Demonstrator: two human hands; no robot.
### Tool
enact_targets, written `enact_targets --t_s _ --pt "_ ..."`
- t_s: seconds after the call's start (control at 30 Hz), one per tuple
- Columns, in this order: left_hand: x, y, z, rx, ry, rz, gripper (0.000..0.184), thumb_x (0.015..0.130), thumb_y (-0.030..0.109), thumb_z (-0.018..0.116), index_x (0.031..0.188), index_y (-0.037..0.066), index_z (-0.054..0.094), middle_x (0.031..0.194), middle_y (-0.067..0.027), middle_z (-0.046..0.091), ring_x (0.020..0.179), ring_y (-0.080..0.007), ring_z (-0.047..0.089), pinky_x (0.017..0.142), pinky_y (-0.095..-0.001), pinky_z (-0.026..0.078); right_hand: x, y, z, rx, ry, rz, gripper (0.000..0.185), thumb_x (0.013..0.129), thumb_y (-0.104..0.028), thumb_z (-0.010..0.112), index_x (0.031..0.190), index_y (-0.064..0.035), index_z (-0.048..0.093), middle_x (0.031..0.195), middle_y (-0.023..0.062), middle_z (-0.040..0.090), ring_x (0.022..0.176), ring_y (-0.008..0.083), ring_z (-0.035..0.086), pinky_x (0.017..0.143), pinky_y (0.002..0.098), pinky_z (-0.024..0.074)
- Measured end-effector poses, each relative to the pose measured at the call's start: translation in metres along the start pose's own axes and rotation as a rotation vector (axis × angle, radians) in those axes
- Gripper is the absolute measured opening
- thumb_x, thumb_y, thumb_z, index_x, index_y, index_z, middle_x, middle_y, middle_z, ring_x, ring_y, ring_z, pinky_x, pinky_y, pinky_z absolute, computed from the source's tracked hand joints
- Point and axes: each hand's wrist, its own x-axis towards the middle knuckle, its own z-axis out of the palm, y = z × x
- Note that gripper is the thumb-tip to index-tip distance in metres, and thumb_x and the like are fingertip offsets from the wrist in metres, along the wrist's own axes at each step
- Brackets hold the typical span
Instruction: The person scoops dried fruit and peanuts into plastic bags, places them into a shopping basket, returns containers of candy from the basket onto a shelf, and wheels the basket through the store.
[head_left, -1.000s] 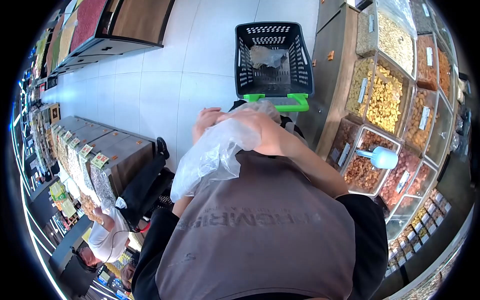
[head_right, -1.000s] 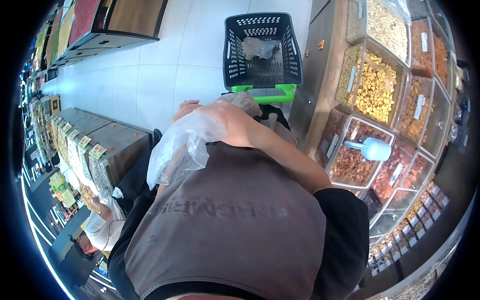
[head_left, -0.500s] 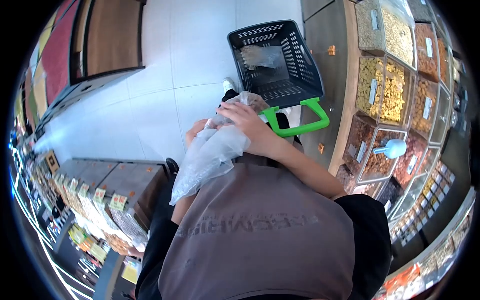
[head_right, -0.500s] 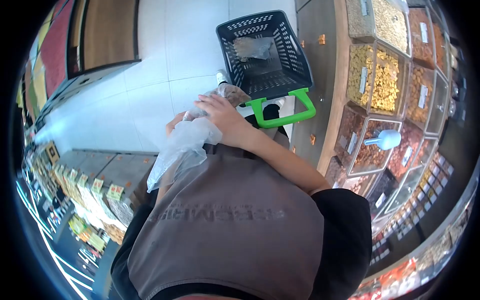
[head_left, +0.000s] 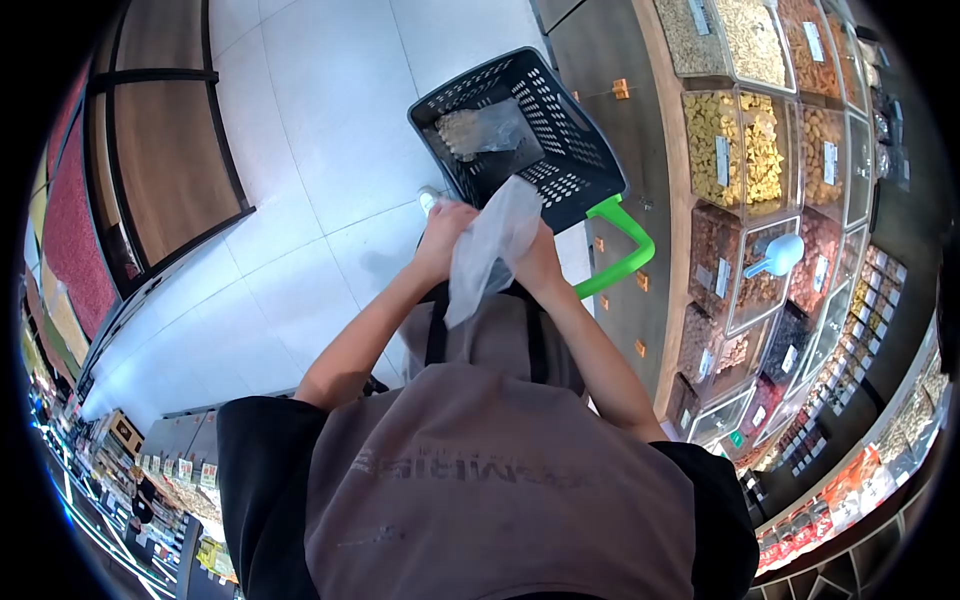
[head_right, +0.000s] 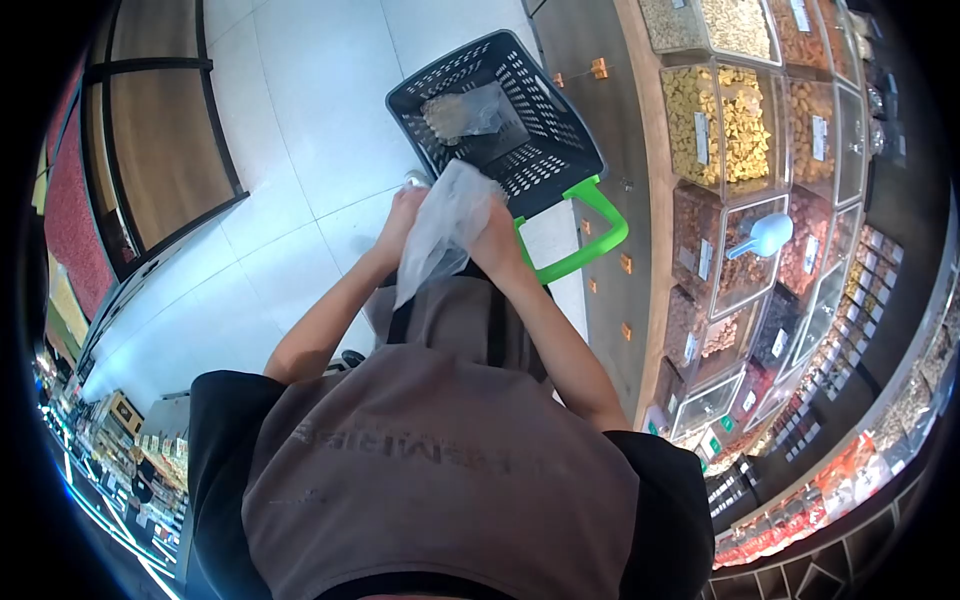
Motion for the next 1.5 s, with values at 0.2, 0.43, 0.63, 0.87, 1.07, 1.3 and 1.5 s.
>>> enact_targets --t_s 0.2,0.43,0.63,0.87,1.07,1.3,1.5 --pt "0.074 -0.08 0.07 0.549 -0.094 0.119 0.034 0.079 0.025 0.063 0.107 0.007 0.066 0.104 -0.0111 0.067 0.116 -0.0304 0.056 0.11 -0.0457 0.034 0.037 0.125 0.013 -0.256 -0.159 0.13 0.019 0.08 -0.012 0.067 0.097 -0.0041 0.068 0.099 0.0224 0.069 0.092 0.0424 0.066 0.076 0.0489 0.0531" --pt "0.135 -0.221 0.133 0.592 -0.343 -0.26 0.051 0.069 0.035 0.072 0.116 0.016 0.065 0.117 -0.0091 0.065 0.12 -0.0299 0.055 0.104 -0.0483 0.039 0.09 0.292 0.09 -0.408 -0.321 0.406 0.029 0.082 -0.022 0.069 0.104 -0.0041 0.066 0.09 0.023 0.07 0.089 0.0422 0.068 0.078 0.0504 0.0543" --pt "0.168 -0.297 0.148 0.582 -0.435 -0.535 0.051 0.068 0.04 0.074 0.112 0.014 0.068 0.108 -0.0126 0.07 0.105 -0.0349 0.065 0.09 -0.0524 0.05 0.13 0.381 0.155 -0.49 -0.61 0.395 0.028 0.085 -0.018 0.065 0.106 0.0001 0.067 0.098 0.0255 0.069 0.093 0.0399 0.069 0.082 0.0477 0.0553" --pt "0.167 -0.329 0.183 0.464 -0.528 -0.587 0.025 0.081 0.021 0.061 0.097 0.002 0.069 0.102 -0.0219 0.07 0.102 -0.0389 0.066 0.091 -0.0455 0.052 0.105 0.459 0.174 -0.383 -0.606 0.572 0.027 0.085 -0.02 0.065 0.104 -0.0013 0.069 0.112 0.0248 0.066 0.108 0.0391 0.063 0.091 0.044 0.0525" --pt "0.152 -0.251 0.185 0.355 -0.609 -0.621 0.031 0.089 0.024 0.054 0.109 0.003 0.066 0.112 -0.0215 0.068 0.104 -0.0365 0.067 0.09 -0.0457 0.054 0.12 0.396 0.098 -0.46 -0.758 0.611 0.028 0.081 -0.013 0.064 0.105 0.0019 0.064 0.111 0.0284 0.065 0.11 0.0419 0.061 0.094 0.0481 0.0497" --pt "0.086 -0.033 0.204 -0.289 -0.554 -0.442 0.036 0.094 0.034 0.054 0.105 0.003 0.068 0.096 -0.0227 0.07 0.093 -0.0385 0.067 0.084 -0.0444 0.053 0.123 0.286 0.003 -0.455 -0.463 0.54 0.02 0.083 -0.019 0.069 0.091 -0.0008 0.068 0.088 0.0235 0.069 0.088 0.0399 0.068 0.08 0.0464 0.0528" --pt "0.043 0.068 0.157 -0.067 -0.446 -0.141 0.053 0.086 0.037 0.066 0.123 0.002 0.051 0.086 -0.0252 0.067 0.086 -0.0406 0.068 0.078 -0.0492 0.052 0.107 0.147 -0.078 -0.342 -0.199 0.351 0.023 0.086 -0.023 0.067 0.089 0.0 0.065 0.087 0.0233 0.068 0.088 0.0413 0.066 0.077 0.0465 0.0518"
